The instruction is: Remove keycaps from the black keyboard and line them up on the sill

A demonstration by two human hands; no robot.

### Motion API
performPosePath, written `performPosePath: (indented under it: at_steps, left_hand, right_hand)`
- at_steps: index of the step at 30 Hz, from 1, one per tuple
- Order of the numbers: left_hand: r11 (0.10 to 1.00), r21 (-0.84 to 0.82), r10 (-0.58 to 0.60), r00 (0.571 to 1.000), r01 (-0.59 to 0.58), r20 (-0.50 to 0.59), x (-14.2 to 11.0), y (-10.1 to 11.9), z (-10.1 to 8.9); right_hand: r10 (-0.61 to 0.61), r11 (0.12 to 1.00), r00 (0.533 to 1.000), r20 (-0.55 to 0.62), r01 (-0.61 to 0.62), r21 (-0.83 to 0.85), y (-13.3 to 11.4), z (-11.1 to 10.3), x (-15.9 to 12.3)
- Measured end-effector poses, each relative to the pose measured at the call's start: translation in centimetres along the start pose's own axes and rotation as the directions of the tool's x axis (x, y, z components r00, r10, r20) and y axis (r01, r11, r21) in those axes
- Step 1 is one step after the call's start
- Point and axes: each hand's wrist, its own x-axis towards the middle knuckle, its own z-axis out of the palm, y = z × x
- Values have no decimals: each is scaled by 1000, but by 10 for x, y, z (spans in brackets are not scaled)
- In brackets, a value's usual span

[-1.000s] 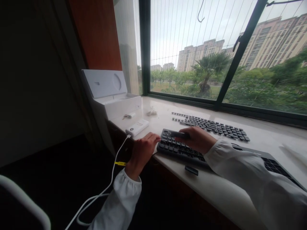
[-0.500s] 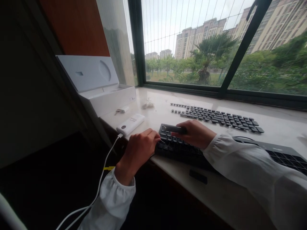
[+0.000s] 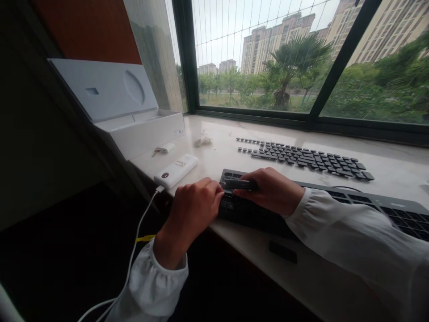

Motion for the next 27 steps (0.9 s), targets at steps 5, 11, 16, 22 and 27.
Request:
performPosePath:
  at_steps: [5, 11, 16, 22, 27]
  left_hand:
    - [999, 37, -16, 1000, 15, 24, 1, 2, -3]
    - [999, 34, -16, 999, 15, 35, 6, 1, -3]
    - [1000, -25, 11, 998, -9, 70, 11, -4, -3]
    - [999, -37, 16, 997, -13, 80, 12, -3, -8]
    - [999, -29, 44, 993, -41, 106, 13, -5, -11]
  right_hand:
    - [-42, 999, 999, -12, 43, 16, 0, 3, 0]
    - [-42, 999, 999, -26, 43, 9, 1, 4, 0]
    - [-13, 1000, 1000, 13, 13, -10, 2, 4, 0]
    - [-34, 998, 999, 13, 34, -51, 0, 4, -1]
    - [-65, 997, 998, -13, 64, -32, 1, 5, -1]
